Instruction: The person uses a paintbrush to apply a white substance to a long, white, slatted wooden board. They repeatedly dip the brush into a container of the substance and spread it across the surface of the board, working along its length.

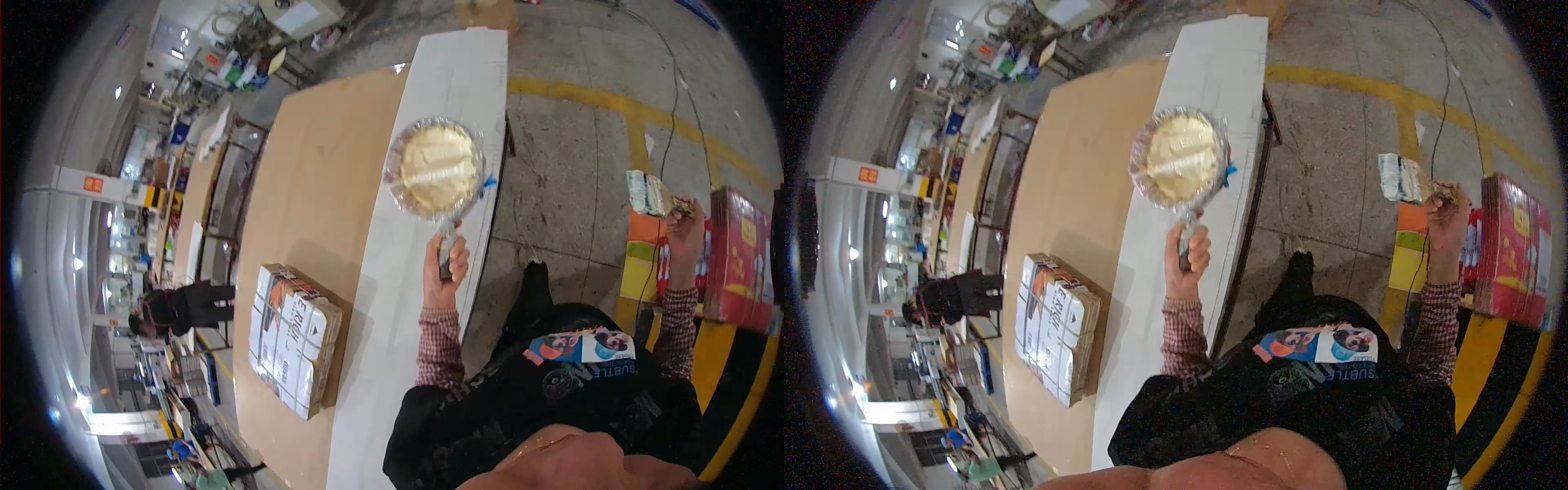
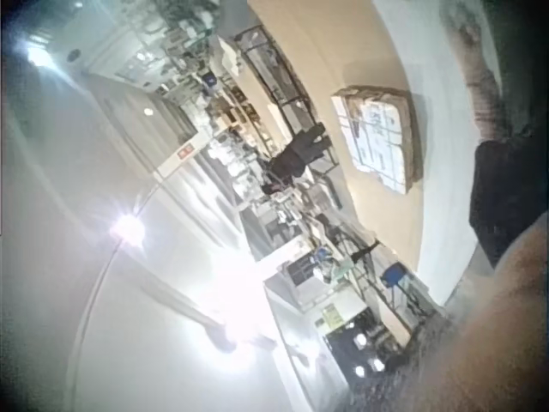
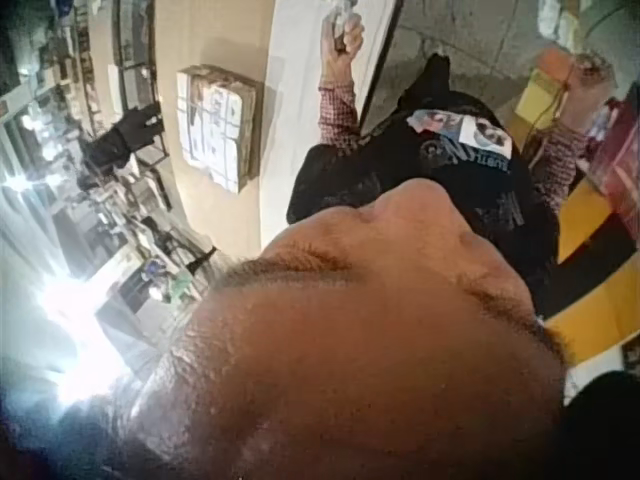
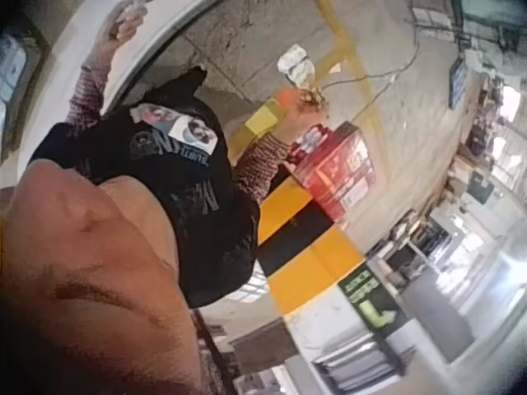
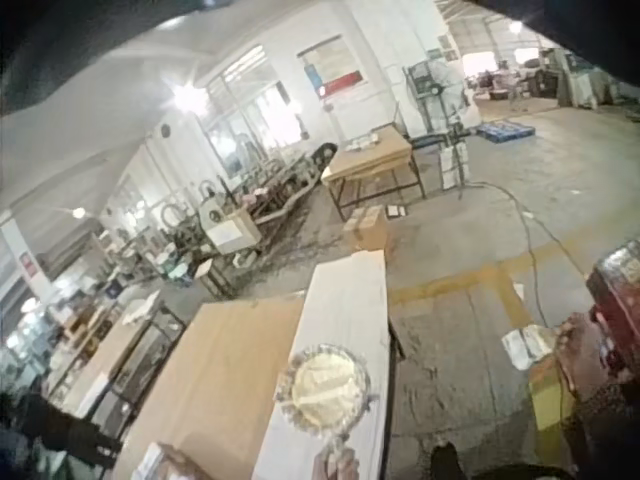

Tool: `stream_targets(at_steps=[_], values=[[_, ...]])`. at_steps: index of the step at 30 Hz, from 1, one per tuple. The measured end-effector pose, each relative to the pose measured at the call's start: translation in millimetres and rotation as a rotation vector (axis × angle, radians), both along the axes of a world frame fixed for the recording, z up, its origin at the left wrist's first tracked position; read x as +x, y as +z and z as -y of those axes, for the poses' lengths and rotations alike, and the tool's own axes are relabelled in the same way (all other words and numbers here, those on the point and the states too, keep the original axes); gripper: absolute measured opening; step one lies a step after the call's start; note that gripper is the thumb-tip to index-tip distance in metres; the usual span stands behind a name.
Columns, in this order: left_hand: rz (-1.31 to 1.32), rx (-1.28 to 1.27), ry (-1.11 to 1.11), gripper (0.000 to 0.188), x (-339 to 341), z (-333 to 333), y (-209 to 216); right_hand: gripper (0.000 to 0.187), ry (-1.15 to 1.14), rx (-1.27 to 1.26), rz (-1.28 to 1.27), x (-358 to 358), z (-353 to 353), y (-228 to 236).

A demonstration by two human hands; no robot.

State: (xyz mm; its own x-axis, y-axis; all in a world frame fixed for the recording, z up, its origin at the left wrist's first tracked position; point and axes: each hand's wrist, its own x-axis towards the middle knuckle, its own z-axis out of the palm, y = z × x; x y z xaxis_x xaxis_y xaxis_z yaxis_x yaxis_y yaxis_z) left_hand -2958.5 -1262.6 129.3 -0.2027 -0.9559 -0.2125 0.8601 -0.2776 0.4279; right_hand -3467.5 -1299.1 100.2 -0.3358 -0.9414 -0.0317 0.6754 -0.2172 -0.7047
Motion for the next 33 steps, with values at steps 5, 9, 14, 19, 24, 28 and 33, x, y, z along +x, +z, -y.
stream_targets(at_steps=[5,9,14,19,24,28,33], values=[[-0.034,0.037,0.156,0.039,24.6,88.1,-13.8,0.025,0.138,-0.021,0.063,27.0,119.4,14.4],[-0.016,0.008,0.231,0.038,65.0,174.6,-35.1,0.025,0.219,-0.086,0.082,50.3,199.1,18.3],[-0.131,0.031,0.395,0.036,125.8,222.8,-73.9,0.025,0.278,0.109,0.113,56.3,262.0,-1.5],[-0.153,0.067,0.469,0.039,192.9,256.5,-110.4,0.028,0.04,0.195,-0.312,49.9,303.9,-59.6],[-0.262,0.053,0.549,0.042,229.9,284.3,-153.3,0.031,-0.098,0.368,-0.069,84.0,335.1,-155.7],[-0.288,0.006,0.481,0.052,233.6,287.6,-169.1,0.036,-0.193,0.466,-0.062,162.8,346.9,-225.7],[-0.213,0.235,0.673,0.062,239.6,274.3,-172.3,0.032,-0.28,0.661,-0.271,251.6,370.7,-265.3]])
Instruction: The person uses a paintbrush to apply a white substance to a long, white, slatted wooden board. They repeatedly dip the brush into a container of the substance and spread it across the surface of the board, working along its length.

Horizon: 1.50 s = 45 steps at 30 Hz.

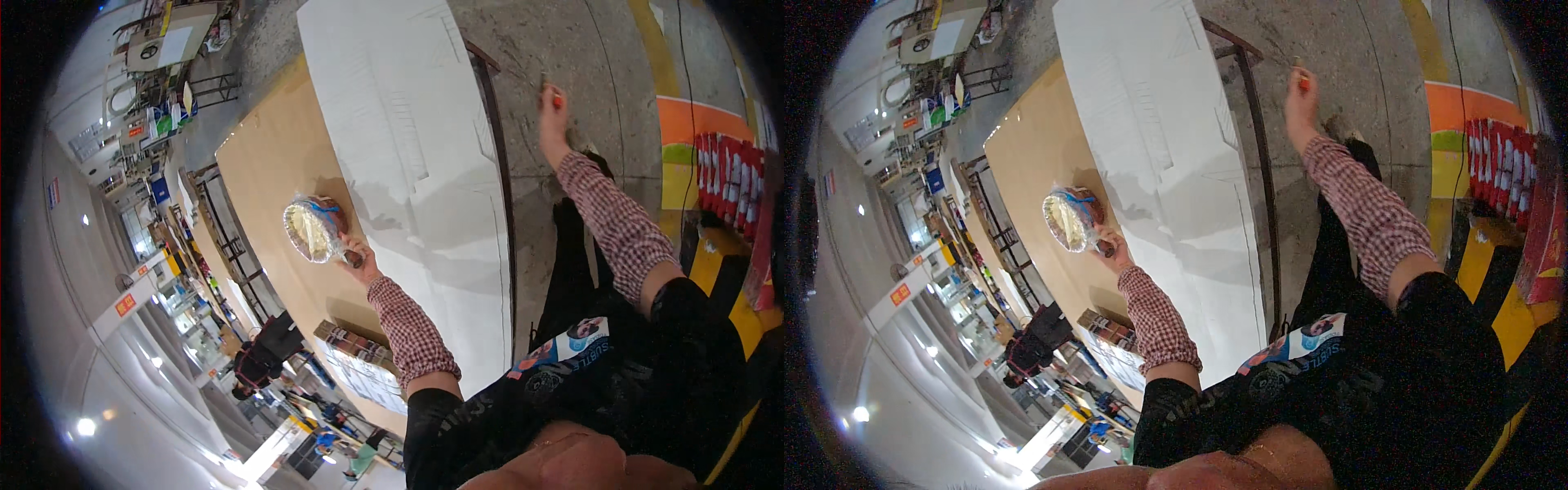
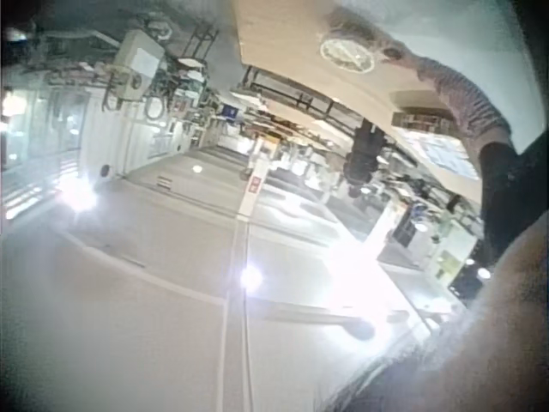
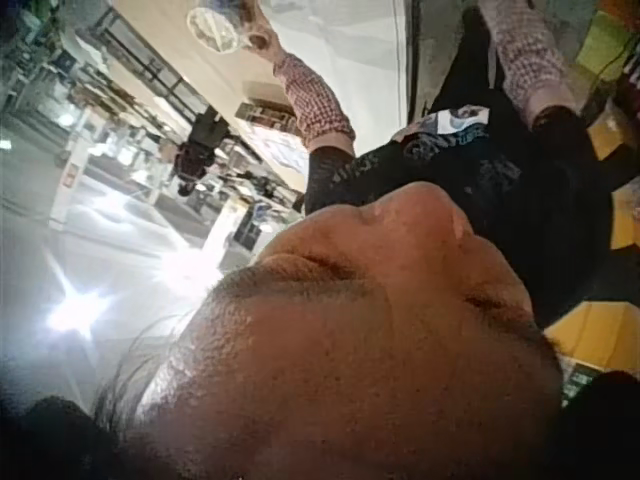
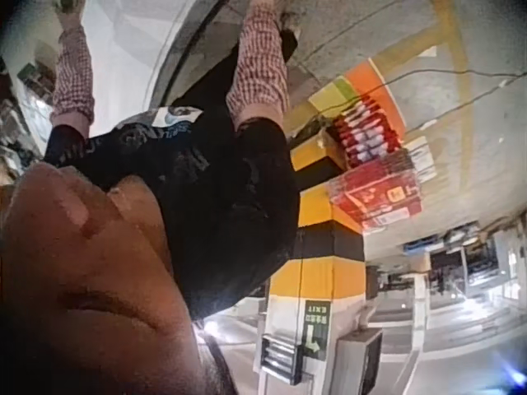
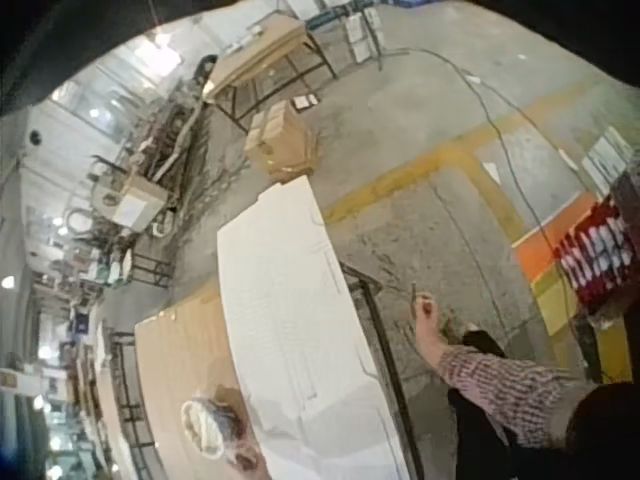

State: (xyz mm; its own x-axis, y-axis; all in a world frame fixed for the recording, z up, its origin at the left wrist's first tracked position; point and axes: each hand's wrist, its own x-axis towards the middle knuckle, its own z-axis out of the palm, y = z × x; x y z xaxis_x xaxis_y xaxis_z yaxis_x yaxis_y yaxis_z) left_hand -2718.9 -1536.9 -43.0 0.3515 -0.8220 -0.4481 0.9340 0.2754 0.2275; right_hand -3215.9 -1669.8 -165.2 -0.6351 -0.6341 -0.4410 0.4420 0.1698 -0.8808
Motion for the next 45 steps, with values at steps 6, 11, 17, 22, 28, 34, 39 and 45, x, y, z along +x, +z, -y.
stream_targets(at_steps=[6,11,17,22,28,34,39,45], values=[[0.824,0.85,-0.086,0.053,-86.6,-55.7,-1.9,0.03,0.026,0.066,0.043,66.6,14.5,-12.7],[1.974,0.604,-0.505,0.039,-162.2,2.4,13.3,0.031,0.075,0.116,-0.031,73.3,18.4,-18.8],[2.134,0.568,-0.699,0.034,-180.3,89.0,1.6,0.03,0.045,0.104,0.008,76.1,19.9,-16.4],[2.037,0.551,-0.671,0.028,-186.3,96.2,-9.2,0.027,0.068,0.129,-0.018,83.8,24.3,-14.3],[2.135,0.547,-0.64,0.025,-197.9,91.7,-6.2,0.029,0.104,0.131,-0.143,88.3,23.3,-7.6],[2.118,0.549,-0.686,0.027,-204.7,90.8,1.2,0.028,0.109,0.044,-0.24,85.0,19.9,-5.1],[2.122,0.573,-0.677,0.029,-207.7,90.6,3.4,0.028,0.095,0.01,-0.369,86.3,20.3,-8.6],[2.182,0.539,-0.691,0.029,-205.8,91.3,1.5,0.028,0.088,0.034,-0.293,89.8,22.1,-8.0]])
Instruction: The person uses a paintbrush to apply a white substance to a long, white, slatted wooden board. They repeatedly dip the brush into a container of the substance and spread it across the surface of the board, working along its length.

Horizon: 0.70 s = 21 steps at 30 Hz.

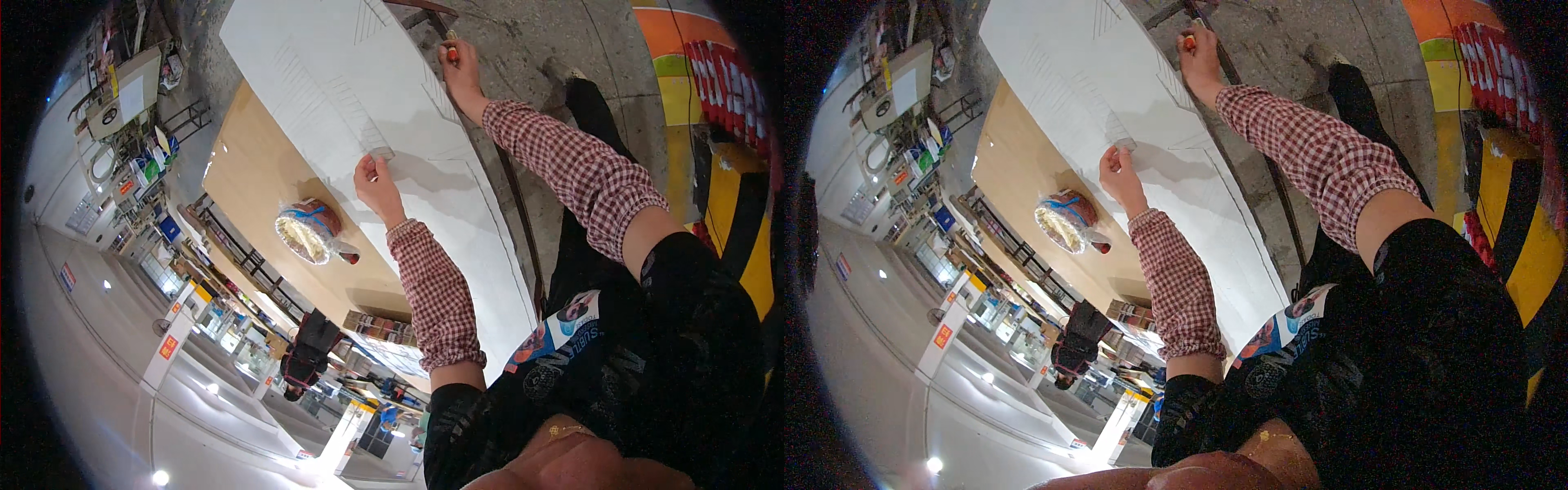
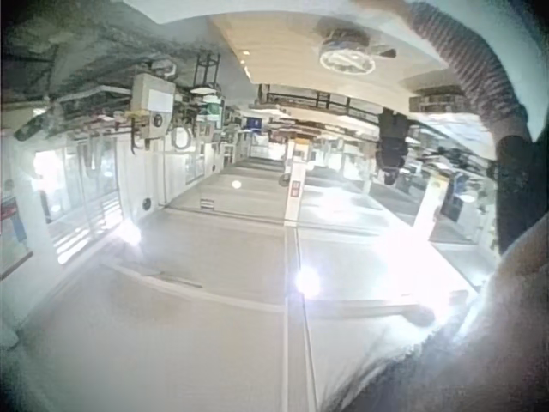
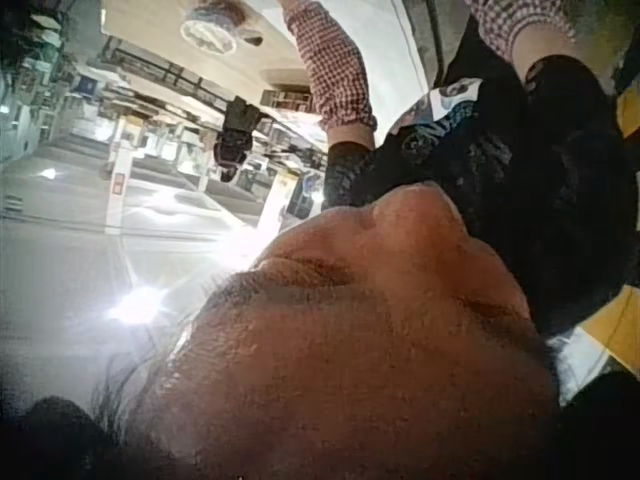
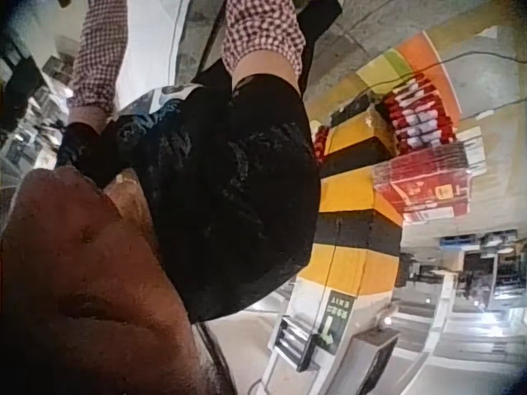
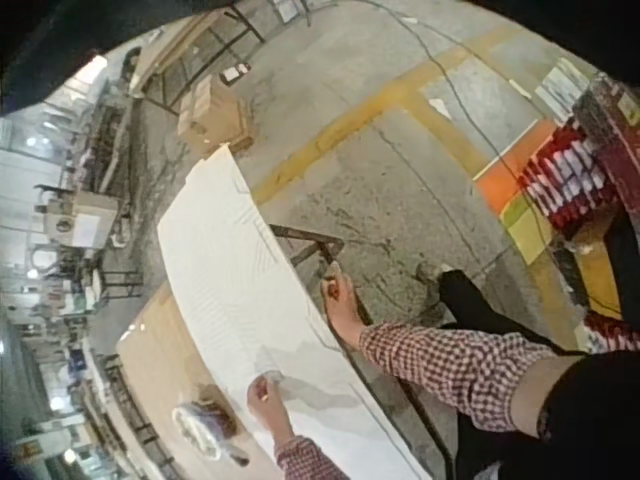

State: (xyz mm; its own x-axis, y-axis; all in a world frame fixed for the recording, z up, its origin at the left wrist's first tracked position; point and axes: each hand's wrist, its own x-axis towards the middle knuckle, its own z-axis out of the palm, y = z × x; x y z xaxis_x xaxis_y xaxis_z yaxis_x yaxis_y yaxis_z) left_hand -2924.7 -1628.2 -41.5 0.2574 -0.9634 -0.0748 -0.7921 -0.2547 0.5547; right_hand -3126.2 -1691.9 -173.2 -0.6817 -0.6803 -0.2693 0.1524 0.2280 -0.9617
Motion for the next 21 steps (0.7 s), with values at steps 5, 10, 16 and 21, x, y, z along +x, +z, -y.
stream_targets(at_steps=[5,10,16,21], values=[[-0.059,0.022,0.029,0.028,1.9,0.6,-2.3,0.027,0.013,-0.003,-0.063,0.7,0.9,2.5],[-0.009,0.023,0.011,0.03,2.3,1.1,-4.9,0.029,0.035,0.138,0.047,1.5,0.8,3.1],[-0.162,0.044,0.081,0.029,8.6,3.9,-7.5,0.028,0.053,0.139,0.025,-2.3,1.2,7.5],[-0.153,0.035,0.083,0.03,8.0,3.9,-10.2,0.021,-0.074,0.061,0.104,-3.3,6.4,14.2]])
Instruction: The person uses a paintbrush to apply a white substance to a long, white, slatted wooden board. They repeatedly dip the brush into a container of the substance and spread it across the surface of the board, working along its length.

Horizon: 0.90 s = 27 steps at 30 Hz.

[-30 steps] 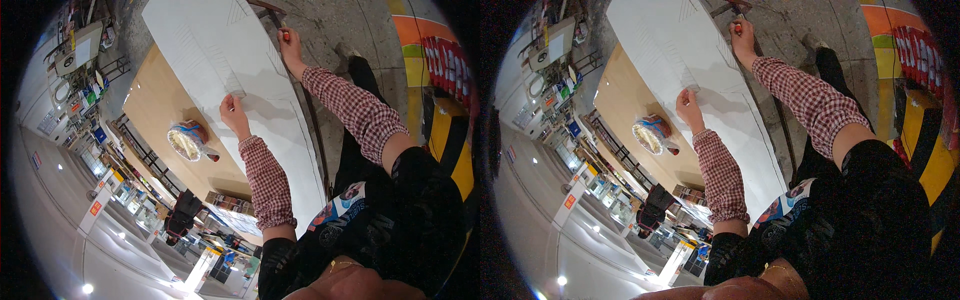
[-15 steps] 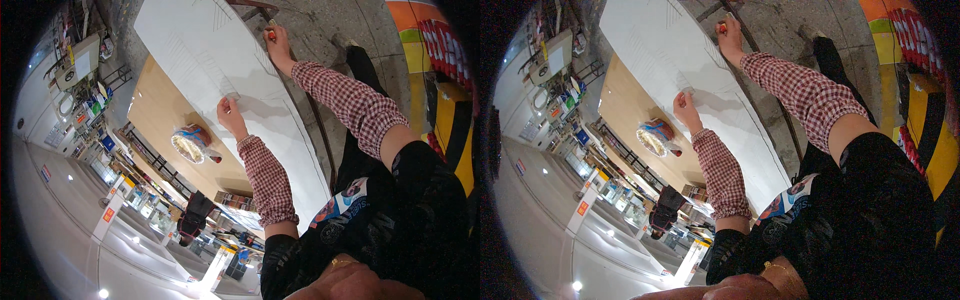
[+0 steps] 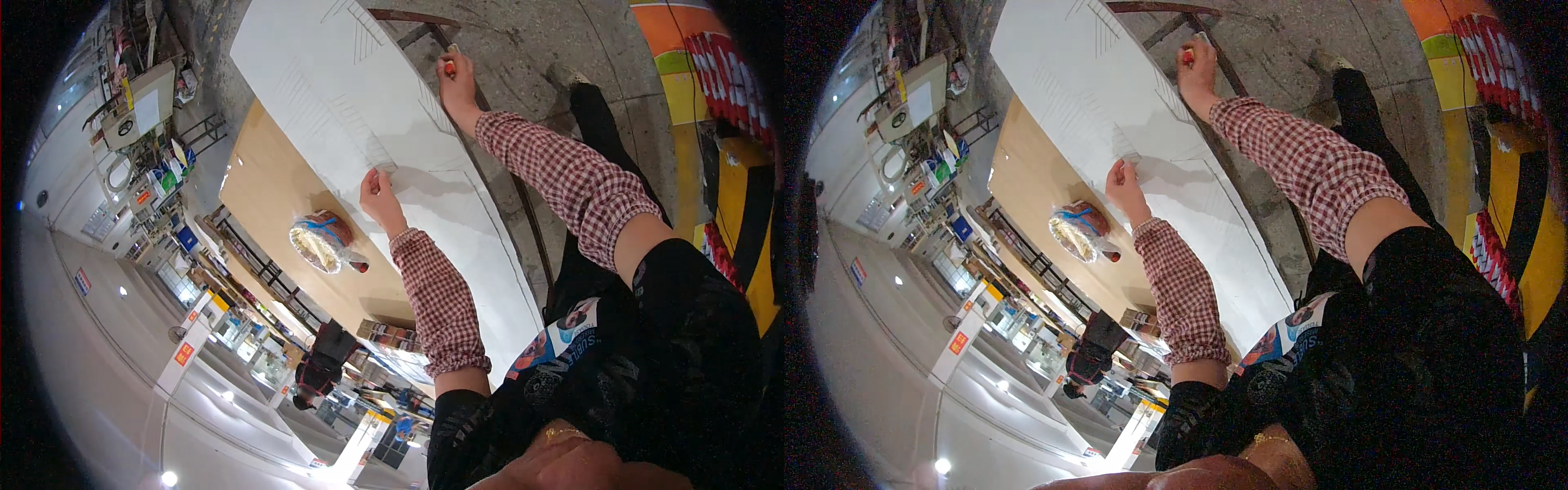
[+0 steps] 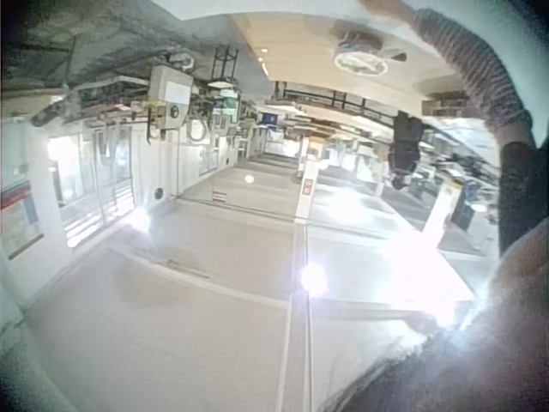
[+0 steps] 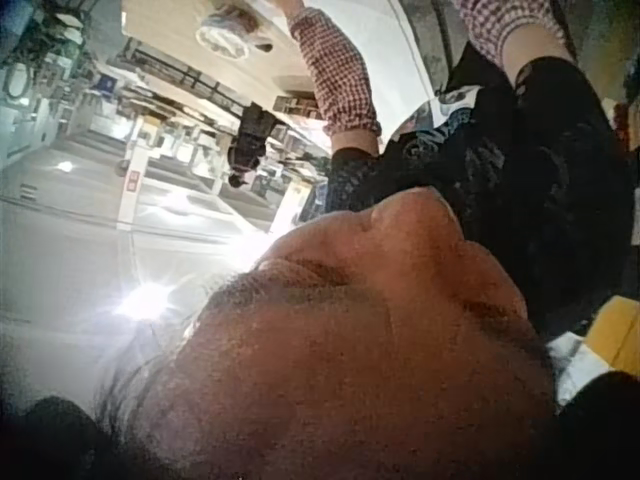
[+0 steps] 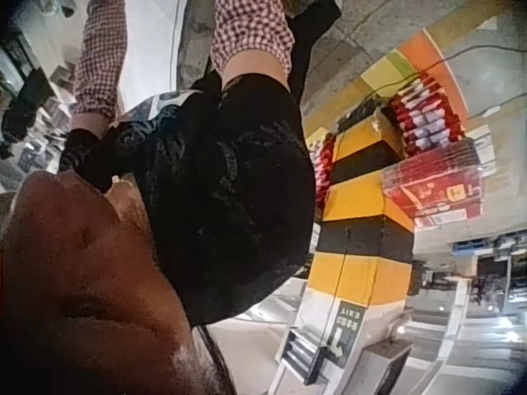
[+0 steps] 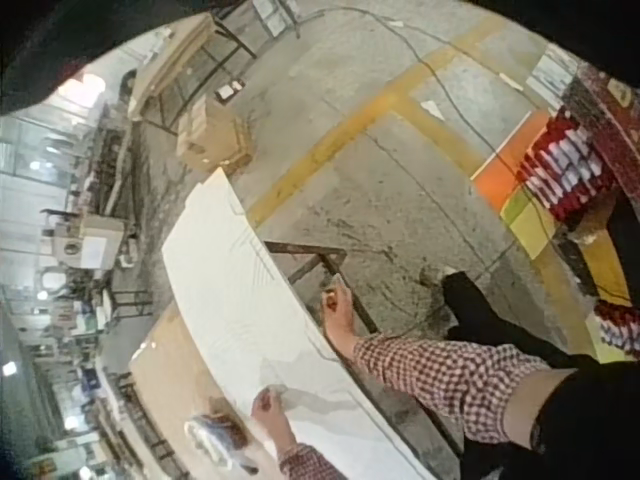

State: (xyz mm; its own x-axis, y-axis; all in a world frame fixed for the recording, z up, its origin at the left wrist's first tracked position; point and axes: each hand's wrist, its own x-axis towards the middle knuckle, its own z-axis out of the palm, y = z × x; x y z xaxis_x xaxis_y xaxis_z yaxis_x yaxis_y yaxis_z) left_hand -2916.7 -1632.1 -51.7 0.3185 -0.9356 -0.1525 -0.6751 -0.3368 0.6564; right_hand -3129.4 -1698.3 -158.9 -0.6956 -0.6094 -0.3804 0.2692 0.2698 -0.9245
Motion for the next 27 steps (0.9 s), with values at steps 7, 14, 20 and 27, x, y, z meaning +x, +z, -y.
stream_targets(at_steps=[7,14,20,27], values=[[-0.002,0.03,-0.017,0.03,0.3,-1.6,4.8,0.022,-0.016,-0.062,-0.023,3.0,5.0,-8.5],[-0.065,0.07,0.028,0.03,-2.7,0.2,3.6,0.025,0.028,-0.071,0.043,7.5,6.6,-16.6],[-0.162,-0.04,0.135,0.033,16.9,-23.1,-0.8,0.026,0.059,-0.045,0.026,-1.2,-26.5,-23.6],[0.037,0.007,0.194,0.035,19.0,-127.2,0.3,0.024,0.041,0.012,0.141,6.8,-96.0,-15.3]])
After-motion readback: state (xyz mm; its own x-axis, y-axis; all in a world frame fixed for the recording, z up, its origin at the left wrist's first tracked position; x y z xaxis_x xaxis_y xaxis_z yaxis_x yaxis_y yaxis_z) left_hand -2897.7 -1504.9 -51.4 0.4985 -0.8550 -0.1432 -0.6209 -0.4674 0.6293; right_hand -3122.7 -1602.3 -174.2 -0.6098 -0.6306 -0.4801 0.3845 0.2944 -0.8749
